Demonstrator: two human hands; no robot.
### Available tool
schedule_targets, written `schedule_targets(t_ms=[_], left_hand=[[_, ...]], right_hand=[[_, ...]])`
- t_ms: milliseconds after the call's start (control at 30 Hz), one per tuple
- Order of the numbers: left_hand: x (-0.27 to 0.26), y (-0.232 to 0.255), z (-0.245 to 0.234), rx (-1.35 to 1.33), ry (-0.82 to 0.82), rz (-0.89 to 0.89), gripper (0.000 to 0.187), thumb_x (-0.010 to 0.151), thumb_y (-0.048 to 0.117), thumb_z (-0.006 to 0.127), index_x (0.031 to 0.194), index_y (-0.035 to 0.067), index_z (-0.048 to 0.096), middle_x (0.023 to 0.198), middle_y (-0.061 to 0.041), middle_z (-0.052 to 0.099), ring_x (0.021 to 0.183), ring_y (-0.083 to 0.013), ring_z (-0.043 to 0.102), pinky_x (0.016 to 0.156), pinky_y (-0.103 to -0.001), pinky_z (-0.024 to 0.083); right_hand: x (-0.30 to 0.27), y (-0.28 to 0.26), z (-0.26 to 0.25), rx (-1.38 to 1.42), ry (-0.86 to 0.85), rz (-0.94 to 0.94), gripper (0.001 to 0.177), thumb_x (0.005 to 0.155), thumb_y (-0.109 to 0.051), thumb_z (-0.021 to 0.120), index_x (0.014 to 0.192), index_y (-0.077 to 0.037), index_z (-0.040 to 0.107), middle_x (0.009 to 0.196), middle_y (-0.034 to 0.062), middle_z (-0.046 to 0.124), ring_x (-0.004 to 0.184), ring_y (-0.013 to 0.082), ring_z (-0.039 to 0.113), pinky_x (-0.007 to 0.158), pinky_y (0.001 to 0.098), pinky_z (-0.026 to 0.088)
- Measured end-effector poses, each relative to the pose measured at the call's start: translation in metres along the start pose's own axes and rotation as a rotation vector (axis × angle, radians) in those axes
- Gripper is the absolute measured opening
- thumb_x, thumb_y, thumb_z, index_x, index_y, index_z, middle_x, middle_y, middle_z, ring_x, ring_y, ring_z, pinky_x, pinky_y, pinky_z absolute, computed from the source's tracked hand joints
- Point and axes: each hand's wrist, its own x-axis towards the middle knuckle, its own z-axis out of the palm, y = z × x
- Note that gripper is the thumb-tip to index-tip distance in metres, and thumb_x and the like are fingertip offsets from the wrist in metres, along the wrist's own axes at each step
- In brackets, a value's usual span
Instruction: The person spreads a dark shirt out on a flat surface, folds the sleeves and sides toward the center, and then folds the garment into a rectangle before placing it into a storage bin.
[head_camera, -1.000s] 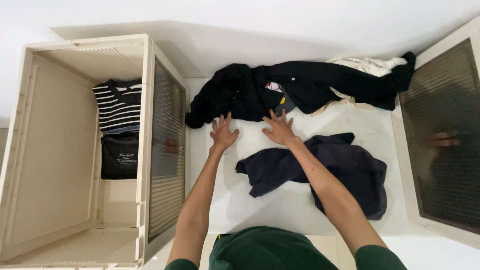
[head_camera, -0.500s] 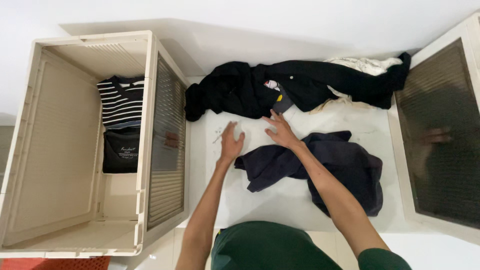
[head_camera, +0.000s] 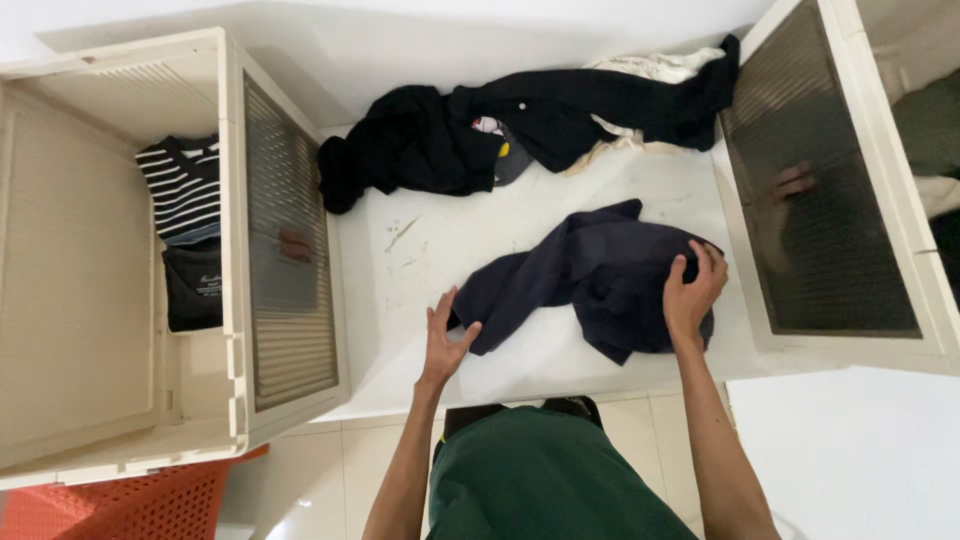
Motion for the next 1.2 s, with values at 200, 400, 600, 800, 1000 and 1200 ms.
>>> schedule_targets(t_ms=[200,400,600,800,1000,1200], left_hand=[[-0.039,0.026,0.017,0.229,-0.095,0.024,0.108,0.071,0.041,0.088,0.157,0.009,0.030,0.147,-0.021,0.045,0.142,-0.0382,0.035,0.120,-0.062,0.014],[-0.066,-0.012,0.059,0.435,0.011,-0.082,0.070,0.082,0.030,0.076,0.146,0.013,0.053,0.144,-0.016,0.054,0.144,-0.0355,0.042,0.125,-0.061,0.020],[-0.055,-0.047,0.055,0.334,0.213,-0.138,0.042,0.108,0.030,0.049,0.106,-0.006,0.070,0.111,-0.028,0.069,0.104,-0.0451,0.064,0.099,-0.056,0.043],[-0.046,-0.028,-0.002,-0.268,0.572,-0.398,0.049,0.108,0.028,0.043,0.089,-0.006,0.073,0.078,-0.016,0.074,0.072,-0.0239,0.066,0.071,-0.038,0.050],[-0.045,-0.027,0.034,-0.135,0.293,-0.353,0.076,0.088,0.042,0.082,0.139,-0.004,0.049,0.119,-0.021,0.068,0.104,-0.0297,0.066,0.091,-0.039,0.053],[-0.056,-0.041,0.058,0.276,0.326,-0.259,0.068,0.080,0.037,0.084,0.126,-0.002,0.053,0.110,-0.026,0.066,0.100,-0.0479,0.059,0.087,-0.059,0.047]], right_hand=[[-0.066,0.080,-0.018,-0.028,-0.167,0.072,0.058,0.108,-0.033,0.068,0.148,0.004,0.049,0.156,0.0282,0.037,0.142,0.0468,0.037,0.115,0.0574,0.031],[-0.070,0.103,-0.001,-0.060,-0.116,0.171,0.039,0.096,-0.030,0.078,0.120,-0.001,0.067,0.143,0.0208,0.051,0.133,0.0392,0.050,0.114,0.0513,0.039],[-0.031,0.069,-0.031,0.323,-0.156,0.328,0.020,0.081,-0.006,0.083,0.096,-0.001,0.072,0.093,0.0120,0.071,0.089,0.0254,0.064,0.085,0.0348,0.050],[-0.041,0.059,-0.083,0.389,-0.402,-0.121,0.017,0.074,0.008,0.069,0.090,0.003,0.073,0.096,0.0120,0.074,0.092,0.0187,0.068,0.088,0.0321,0.051],[-0.018,0.073,-0.089,0.112,-0.612,0.300,0.024,0.098,-0.013,0.060,0.096,-0.002,0.081,0.088,0.0197,0.077,0.081,0.0246,0.072,0.080,0.0360,0.056],[-0.010,0.078,-0.023,0.136,-0.462,0.088,0.046,0.095,-0.023,0.073,0.134,0.000,0.060,0.119,0.0210,0.069,0.103,0.0322,0.068,0.089,0.0394,0.052]])
